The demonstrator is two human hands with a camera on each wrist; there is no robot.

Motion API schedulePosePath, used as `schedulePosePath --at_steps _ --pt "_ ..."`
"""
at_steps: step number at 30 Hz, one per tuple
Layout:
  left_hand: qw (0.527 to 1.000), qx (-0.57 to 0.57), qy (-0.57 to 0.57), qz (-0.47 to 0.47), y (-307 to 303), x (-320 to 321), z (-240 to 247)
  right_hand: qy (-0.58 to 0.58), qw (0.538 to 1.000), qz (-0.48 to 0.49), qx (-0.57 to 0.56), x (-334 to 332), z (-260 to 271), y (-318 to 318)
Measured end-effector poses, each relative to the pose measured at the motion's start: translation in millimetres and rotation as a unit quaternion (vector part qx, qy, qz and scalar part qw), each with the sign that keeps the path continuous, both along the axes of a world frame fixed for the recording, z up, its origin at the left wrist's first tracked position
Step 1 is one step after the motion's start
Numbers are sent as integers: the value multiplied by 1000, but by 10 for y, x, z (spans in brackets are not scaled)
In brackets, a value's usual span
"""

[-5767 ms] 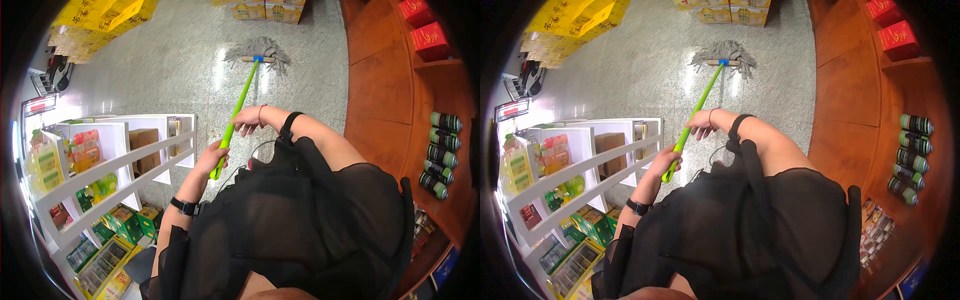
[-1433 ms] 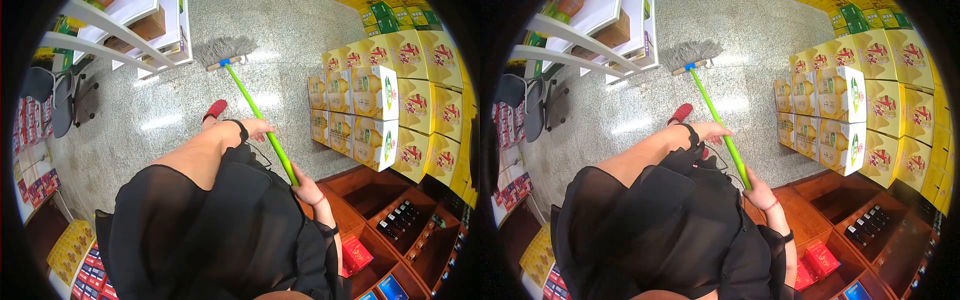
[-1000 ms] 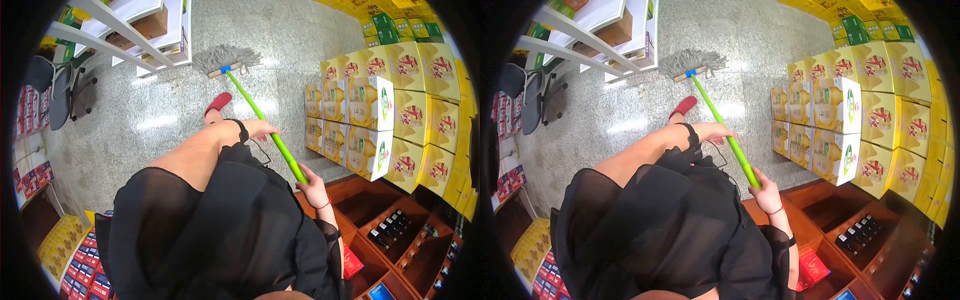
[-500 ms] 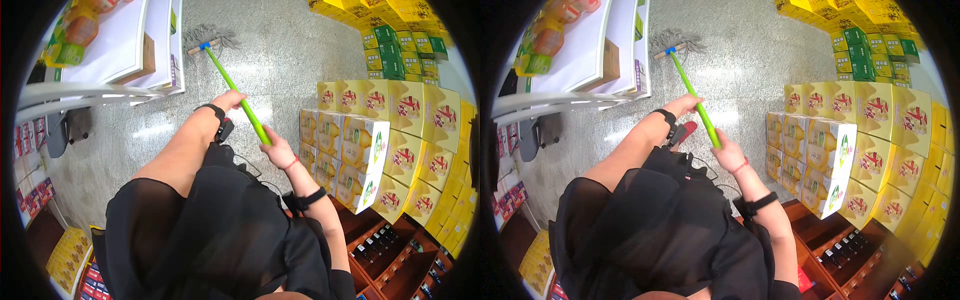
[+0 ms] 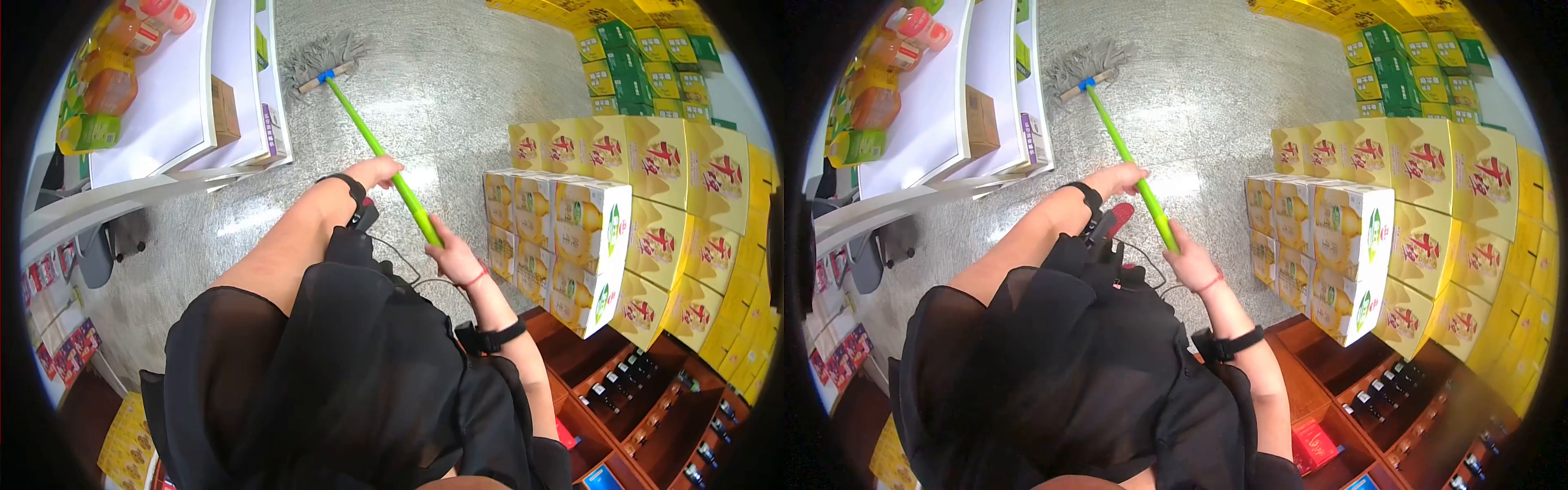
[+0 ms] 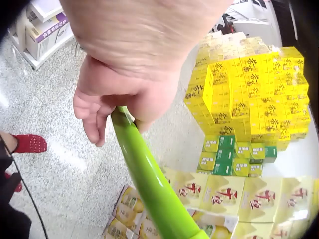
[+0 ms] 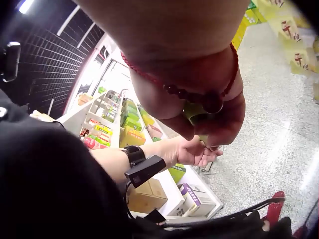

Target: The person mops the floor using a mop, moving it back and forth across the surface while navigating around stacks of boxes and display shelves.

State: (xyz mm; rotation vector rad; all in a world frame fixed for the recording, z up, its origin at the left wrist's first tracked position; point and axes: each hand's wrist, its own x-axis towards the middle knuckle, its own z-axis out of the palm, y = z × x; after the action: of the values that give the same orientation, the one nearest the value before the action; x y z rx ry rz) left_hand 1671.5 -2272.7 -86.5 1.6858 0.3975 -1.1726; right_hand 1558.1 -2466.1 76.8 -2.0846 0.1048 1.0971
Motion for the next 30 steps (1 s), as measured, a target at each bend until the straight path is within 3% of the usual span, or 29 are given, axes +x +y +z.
schedulePosePath --at_steps 2,6,7,9,12,13,14,16,18,20,23,30 --pt "999 -3 8 -44 -250 -265 32 -34 999 -8 8 -352 47 -202" --pt "989 -43 32 -138 -823 -846 -219 11 996 -85 1 -1003 423 -547" --pt "988 -44 30 -146 -896 -935 4 24 995 -93 -14 -1188 500 -639" --pt "960 -25 53 -275 -1049 -1120 411 59 991 -119 -31 -1495 749 -717" --pt "939 -24 60 -336 -1368 -1374 548 79 983 -161 -40 -1884 1008 -841" --pt "939 -39 49 -339 -1457 -1463 570 -5 989 -143 -28 -2071 898 -947" --pt "937 -39 47 -345 -1548 -1520 588 -7 988 -149 -29 -2187 904 -1028" --pt "920 -26 45 -389 -1718 -1631 632 73 974 -213 -37 -2253 1208 -981" --pt "917 -27 40 -395 -1840 -1723 660 105 964 -237 -54 -2344 1289 -1009" --pt "916 -33 46 -397 -1952 -1727 600 -11 974 -212 -74 -2417 1212 -1081" --pt "911 -34 32 -409 -2050 -1641 553 -97 978 -159 -96 -2364 1062 -1203" --pt "935 -60 22 -348 -1960 -994 601 -144 975 -128 -109 -1656 824 -1266"
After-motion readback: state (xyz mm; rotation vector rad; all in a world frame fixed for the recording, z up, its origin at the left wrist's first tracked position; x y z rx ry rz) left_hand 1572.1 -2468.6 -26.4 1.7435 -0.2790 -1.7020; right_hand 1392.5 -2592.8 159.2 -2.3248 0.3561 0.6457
